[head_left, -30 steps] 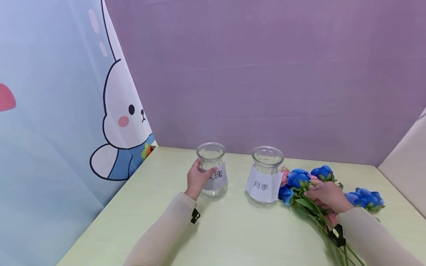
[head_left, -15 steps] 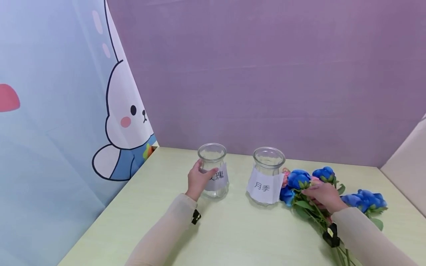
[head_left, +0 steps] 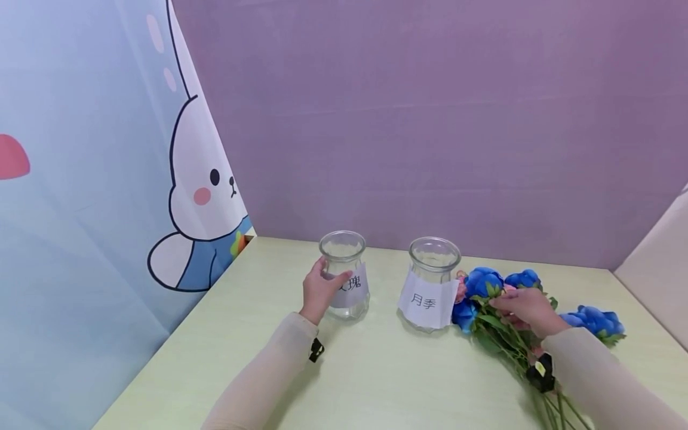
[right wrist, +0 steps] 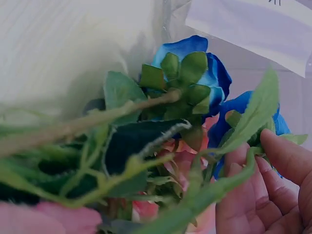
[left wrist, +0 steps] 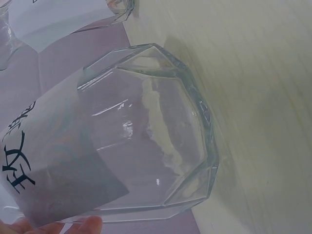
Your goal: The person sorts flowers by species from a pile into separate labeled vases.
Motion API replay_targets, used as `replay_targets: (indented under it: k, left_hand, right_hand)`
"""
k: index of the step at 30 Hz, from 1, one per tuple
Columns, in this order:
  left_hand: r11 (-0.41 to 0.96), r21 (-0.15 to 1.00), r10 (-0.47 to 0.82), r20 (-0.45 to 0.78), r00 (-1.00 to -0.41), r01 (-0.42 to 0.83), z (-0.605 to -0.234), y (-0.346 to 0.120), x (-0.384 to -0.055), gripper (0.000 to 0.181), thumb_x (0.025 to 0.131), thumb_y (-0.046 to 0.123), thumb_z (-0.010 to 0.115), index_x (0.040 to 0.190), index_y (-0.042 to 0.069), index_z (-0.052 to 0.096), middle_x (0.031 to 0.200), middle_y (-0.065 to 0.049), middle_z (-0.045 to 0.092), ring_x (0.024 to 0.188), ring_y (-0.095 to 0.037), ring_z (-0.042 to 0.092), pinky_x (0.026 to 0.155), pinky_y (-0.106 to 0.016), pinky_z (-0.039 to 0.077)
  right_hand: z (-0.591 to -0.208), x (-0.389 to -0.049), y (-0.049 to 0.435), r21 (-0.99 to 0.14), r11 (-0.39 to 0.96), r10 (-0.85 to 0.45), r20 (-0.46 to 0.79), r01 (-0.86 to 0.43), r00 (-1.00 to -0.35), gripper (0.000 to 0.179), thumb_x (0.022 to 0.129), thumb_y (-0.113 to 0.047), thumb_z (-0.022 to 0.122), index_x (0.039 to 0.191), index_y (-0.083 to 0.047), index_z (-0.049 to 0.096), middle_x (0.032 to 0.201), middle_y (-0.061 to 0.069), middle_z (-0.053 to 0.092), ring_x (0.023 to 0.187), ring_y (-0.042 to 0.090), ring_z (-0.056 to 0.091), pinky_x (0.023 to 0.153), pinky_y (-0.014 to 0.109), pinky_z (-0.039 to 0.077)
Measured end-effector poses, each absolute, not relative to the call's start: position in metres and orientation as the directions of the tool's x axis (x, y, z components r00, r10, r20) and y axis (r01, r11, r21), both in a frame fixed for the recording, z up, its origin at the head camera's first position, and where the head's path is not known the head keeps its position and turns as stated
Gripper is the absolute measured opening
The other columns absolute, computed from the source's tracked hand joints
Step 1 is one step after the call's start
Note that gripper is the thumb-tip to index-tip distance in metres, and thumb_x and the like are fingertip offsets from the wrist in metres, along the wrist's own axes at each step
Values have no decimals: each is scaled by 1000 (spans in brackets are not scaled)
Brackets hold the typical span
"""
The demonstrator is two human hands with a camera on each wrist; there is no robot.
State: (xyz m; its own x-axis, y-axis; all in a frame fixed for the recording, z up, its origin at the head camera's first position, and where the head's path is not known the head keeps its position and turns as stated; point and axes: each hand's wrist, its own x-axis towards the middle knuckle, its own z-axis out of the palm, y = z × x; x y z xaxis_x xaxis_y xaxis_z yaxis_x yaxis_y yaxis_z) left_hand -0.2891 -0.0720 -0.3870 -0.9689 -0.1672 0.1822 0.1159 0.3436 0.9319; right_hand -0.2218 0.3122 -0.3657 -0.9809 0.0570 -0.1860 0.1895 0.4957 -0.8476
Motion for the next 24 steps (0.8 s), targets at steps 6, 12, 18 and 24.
replay_targets:
  k: [6, 12, 18, 24]
  left_hand:
    - [347, 930, -166, 187, -968, 120, -387, -72, -288, 77, 79, 30, 78, 141, 0, 42, 139, -26, 46, 124, -42, 48, 101, -55, 40]
    - [352, 929, -164, 182, -970, 115, -386, -72, -288, 78, 79, 32, 78, 141, 1, 43, 140, -25, 45, 121, -41, 50, 100, -55, 41]
    - [359, 927, -166, 181, -969, 112, -386, -72, -288, 78, 78, 33, 79, 140, 2, 43, 140, -24, 47, 121, -40, 51, 100, -54, 42]
    - [359, 926, -160, 186, -969, 119, -386, -73, -288, 79, 78, 33, 79, 140, 2, 44, 140, -23, 47, 121, -39, 51, 100, -53, 42]
  right_hand:
    - [-355, -223, 311, -818, 551, 56, -161, 165, -985, 32, 94, -19, 60, 64, -11, 53, 53, -4, 38, 48, 12, 40, 50, 29, 41]
    - [-344, -225, 307, -825, 542, 77, -142, 161, -987, 26, 95, -21, 59, 81, 0, 65, 57, -2, 46, 50, 13, 42, 51, 30, 44]
    - [-331, -226, 309, -848, 507, 96, -124, 156, -988, 39, 97, -21, 56, 111, 15, 60, 70, -1, 59, 61, 14, 53, 56, 29, 51]
    - [-316, -229, 315, -879, 455, 106, -103, 140, -989, 34, 98, -24, 54, 102, 9, 63, 67, -2, 56, 56, 12, 51, 55, 28, 51]
